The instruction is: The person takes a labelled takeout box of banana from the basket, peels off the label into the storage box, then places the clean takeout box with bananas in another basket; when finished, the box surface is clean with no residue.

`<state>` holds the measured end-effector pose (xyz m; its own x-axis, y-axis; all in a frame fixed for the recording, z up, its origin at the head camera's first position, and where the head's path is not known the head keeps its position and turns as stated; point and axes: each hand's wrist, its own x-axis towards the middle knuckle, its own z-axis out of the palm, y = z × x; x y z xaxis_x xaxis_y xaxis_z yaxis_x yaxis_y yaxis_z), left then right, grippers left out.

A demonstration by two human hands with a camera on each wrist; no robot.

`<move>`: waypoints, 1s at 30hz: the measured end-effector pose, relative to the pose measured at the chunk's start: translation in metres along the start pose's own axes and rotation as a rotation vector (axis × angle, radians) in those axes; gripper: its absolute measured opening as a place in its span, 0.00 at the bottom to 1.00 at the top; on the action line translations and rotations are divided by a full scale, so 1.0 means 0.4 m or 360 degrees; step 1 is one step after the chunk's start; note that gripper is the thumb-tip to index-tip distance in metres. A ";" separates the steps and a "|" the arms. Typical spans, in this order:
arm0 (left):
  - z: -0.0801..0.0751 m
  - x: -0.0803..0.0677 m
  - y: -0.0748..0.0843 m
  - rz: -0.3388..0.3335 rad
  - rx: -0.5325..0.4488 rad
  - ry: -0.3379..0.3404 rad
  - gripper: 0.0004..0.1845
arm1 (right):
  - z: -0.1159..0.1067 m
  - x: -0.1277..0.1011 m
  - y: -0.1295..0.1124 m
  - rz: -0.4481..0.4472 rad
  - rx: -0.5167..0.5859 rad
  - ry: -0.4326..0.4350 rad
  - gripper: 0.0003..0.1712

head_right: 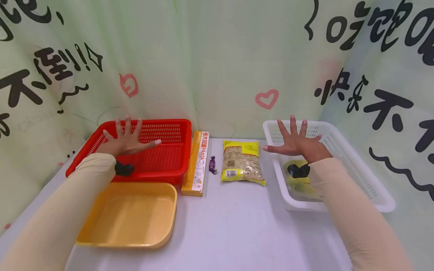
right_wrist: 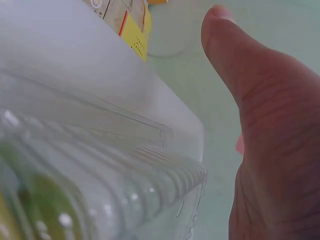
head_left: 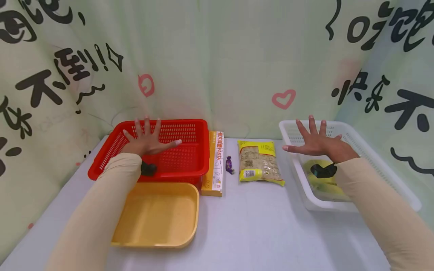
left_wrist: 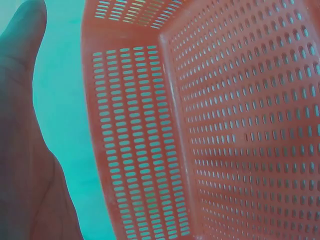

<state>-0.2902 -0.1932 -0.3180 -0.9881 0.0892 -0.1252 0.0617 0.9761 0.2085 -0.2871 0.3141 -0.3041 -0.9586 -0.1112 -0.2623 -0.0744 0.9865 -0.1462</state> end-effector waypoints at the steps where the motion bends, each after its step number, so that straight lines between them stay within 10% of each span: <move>1: 0.000 0.000 0.005 0.0004 -0.0006 0.0001 0.61 | 0.001 -0.001 0.002 0.0005 0.0002 -0.0007 0.71; 19: -0.007 0.015 0.060 0.0054 -0.0003 -0.0038 0.60 | -0.008 -0.026 0.018 0.0030 -0.0012 0.0005 0.71; 30: -0.007 0.030 0.205 0.0294 -0.0042 0.0073 0.58 | -0.032 -0.081 0.052 -0.0019 0.0086 0.0057 0.69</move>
<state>-0.2972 -0.1126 -0.2996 -0.9657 0.2568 -0.0385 0.2395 0.9383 0.2494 -0.2609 0.3399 -0.2864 -0.9671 -0.1176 -0.2258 -0.0719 0.9770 -0.2009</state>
